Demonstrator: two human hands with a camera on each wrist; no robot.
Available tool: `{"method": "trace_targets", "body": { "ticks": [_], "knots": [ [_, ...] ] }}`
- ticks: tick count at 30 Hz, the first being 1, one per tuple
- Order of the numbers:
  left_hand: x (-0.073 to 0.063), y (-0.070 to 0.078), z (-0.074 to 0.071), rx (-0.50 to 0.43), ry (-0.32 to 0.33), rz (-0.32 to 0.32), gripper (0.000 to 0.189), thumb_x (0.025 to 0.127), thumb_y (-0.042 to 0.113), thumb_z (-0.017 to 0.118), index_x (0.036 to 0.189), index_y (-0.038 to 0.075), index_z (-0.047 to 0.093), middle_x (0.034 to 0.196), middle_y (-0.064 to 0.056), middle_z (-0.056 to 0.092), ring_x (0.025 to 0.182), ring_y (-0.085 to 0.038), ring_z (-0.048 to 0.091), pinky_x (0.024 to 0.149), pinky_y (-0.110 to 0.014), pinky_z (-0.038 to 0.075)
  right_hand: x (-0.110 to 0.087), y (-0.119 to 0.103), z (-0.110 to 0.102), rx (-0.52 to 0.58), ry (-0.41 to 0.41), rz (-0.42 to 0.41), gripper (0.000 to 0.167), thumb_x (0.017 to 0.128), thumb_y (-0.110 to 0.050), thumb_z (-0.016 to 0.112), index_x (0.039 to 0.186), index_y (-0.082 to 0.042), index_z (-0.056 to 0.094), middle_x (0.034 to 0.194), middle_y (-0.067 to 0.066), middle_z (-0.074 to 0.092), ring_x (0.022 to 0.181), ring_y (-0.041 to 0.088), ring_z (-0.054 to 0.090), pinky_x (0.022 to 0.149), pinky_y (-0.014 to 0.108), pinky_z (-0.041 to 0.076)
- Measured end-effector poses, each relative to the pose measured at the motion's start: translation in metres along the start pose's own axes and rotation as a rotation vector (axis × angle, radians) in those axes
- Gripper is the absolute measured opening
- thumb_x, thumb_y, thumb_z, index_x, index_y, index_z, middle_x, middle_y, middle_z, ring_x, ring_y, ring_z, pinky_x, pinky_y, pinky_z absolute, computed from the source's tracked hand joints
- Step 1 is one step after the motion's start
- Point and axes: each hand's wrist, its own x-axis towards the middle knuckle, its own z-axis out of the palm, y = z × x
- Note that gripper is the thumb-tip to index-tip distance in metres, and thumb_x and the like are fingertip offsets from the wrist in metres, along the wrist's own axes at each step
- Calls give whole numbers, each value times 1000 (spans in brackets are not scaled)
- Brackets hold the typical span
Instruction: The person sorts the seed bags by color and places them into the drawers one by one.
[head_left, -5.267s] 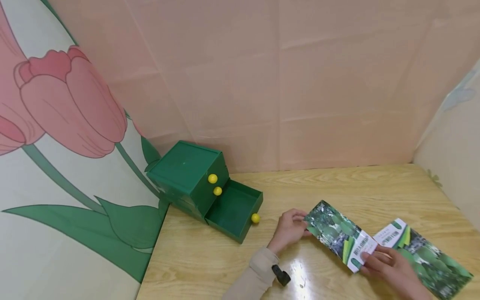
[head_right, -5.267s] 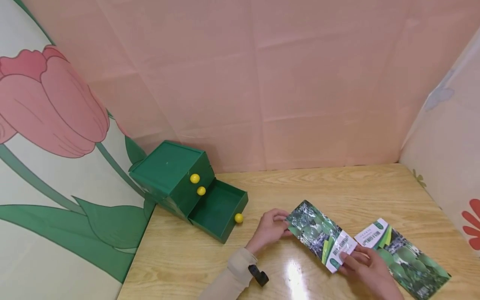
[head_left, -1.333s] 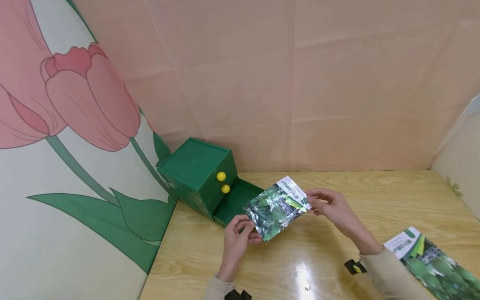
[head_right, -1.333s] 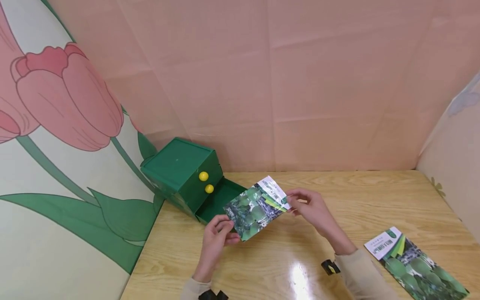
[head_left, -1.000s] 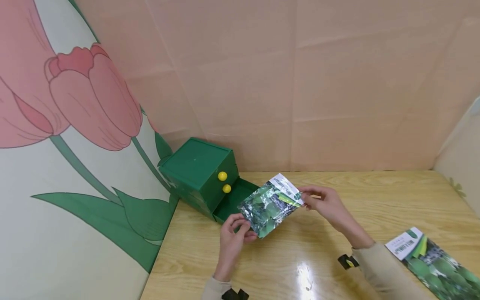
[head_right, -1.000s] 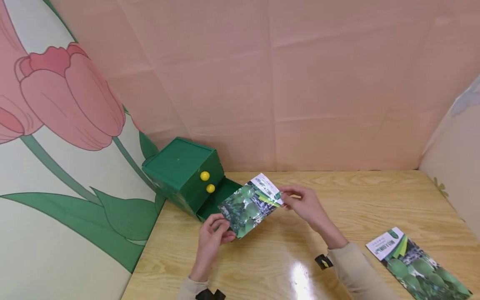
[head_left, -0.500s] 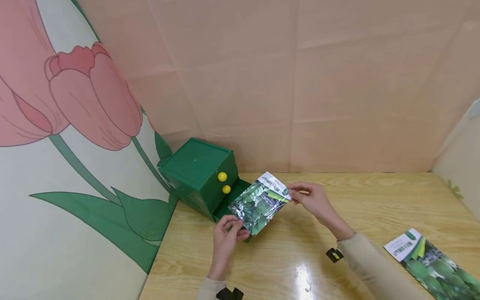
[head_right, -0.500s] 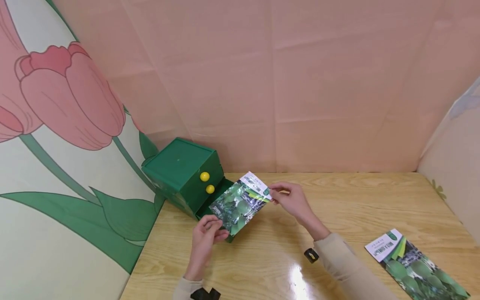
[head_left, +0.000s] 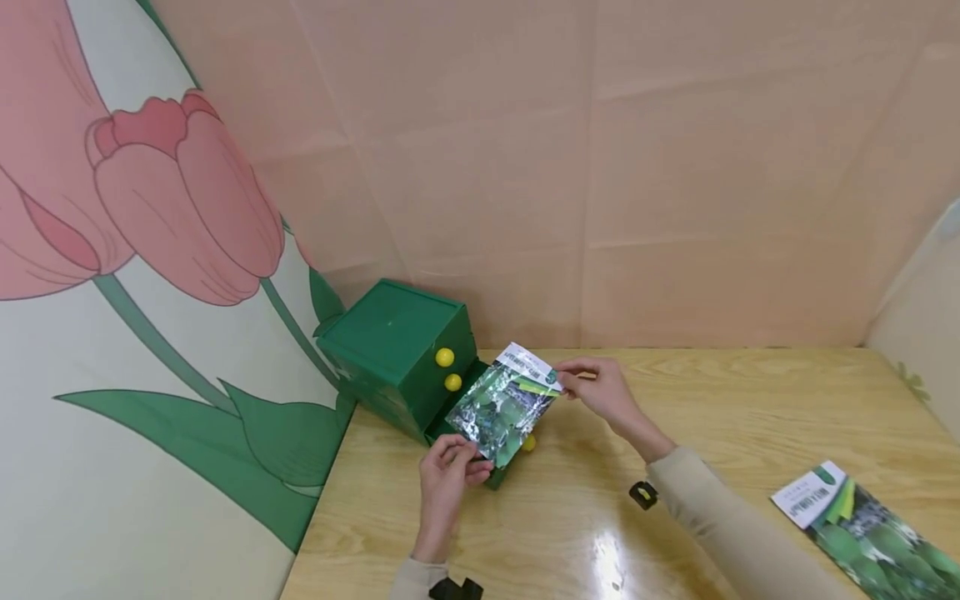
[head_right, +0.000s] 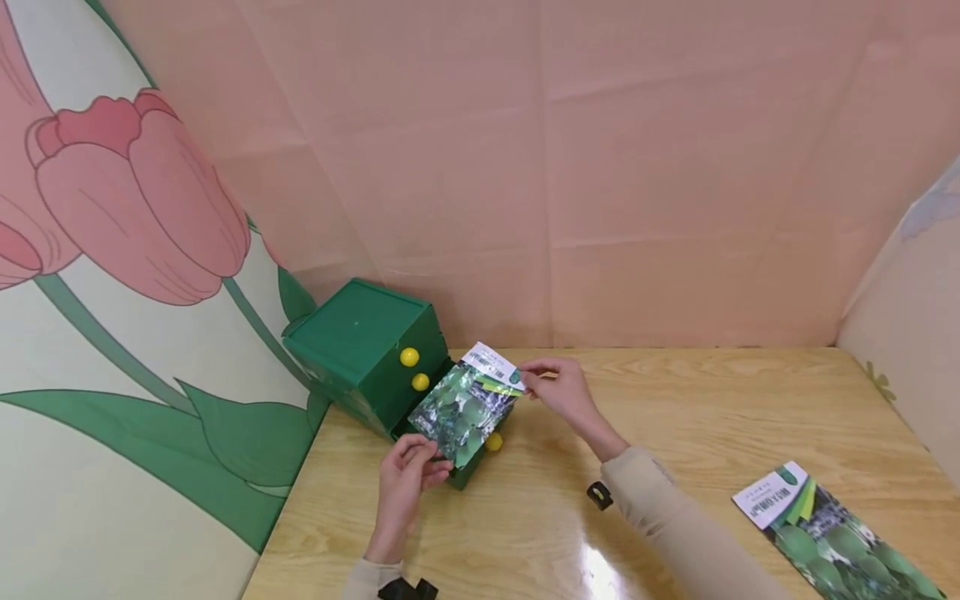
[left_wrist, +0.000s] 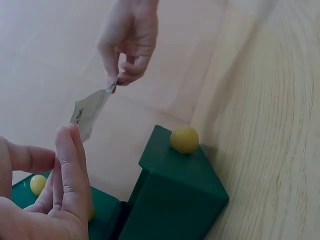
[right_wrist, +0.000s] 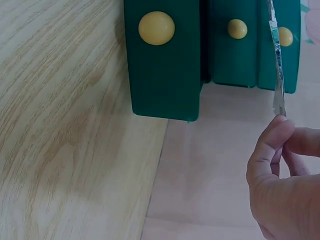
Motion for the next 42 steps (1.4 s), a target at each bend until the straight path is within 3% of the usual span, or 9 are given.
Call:
{"method": "trace_targets", "body": {
  "ticks": [10,14,20,24,30,42],
  "knots": [
    [7,-7,-5,45,37,2,13,102,3,67,106,-9,65,84,-11,74,71,-20,77,66,-28,67,18,8,16,19,8,-30,21,102,-5,69,119,5,78,109,25,77,77,16,72,66,23,61],
    [9,-9,-8,67,56,-2,12,102,3,66,106,-8,66,85,-12,75,71,-19,77,66,-28,67,23,13,25,-27,19,-35,20,102,-6,69,117,2,79,109,23,78,77,14,71,65,24,61],
    [14,-12,-12,87,66,-10,14,102,3,68,109,-9,66,86,-12,76,72,-18,76,66,-26,66,27,21,36,-141,84,-57,21,101,-10,71,118,-4,81,113,17,79,91,25,73,73,28,60],
    [17,-14,-15,97,88,-12,18,101,1,68,113,-12,67,87,-12,76,71,-17,76,64,-24,64,29,24,44,-172,86,-78,22,101,-10,69,119,-4,81,115,18,79,100,32,73,80,35,63],
    [20,-16,-20,115,116,-18,18,101,4,71,112,-11,70,89,-14,78,70,-16,75,62,-23,63,32,24,55,-192,80,-60,22,103,-10,68,120,-5,81,118,15,78,106,32,71,88,44,63],
    [25,-25,-28,165,141,-13,16,100,3,71,109,-10,70,86,-14,78,66,-15,73,58,-21,60,37,34,70,-210,105,-73,21,102,-7,67,117,-3,81,113,16,77,100,29,70,90,45,62]
  ]
}}
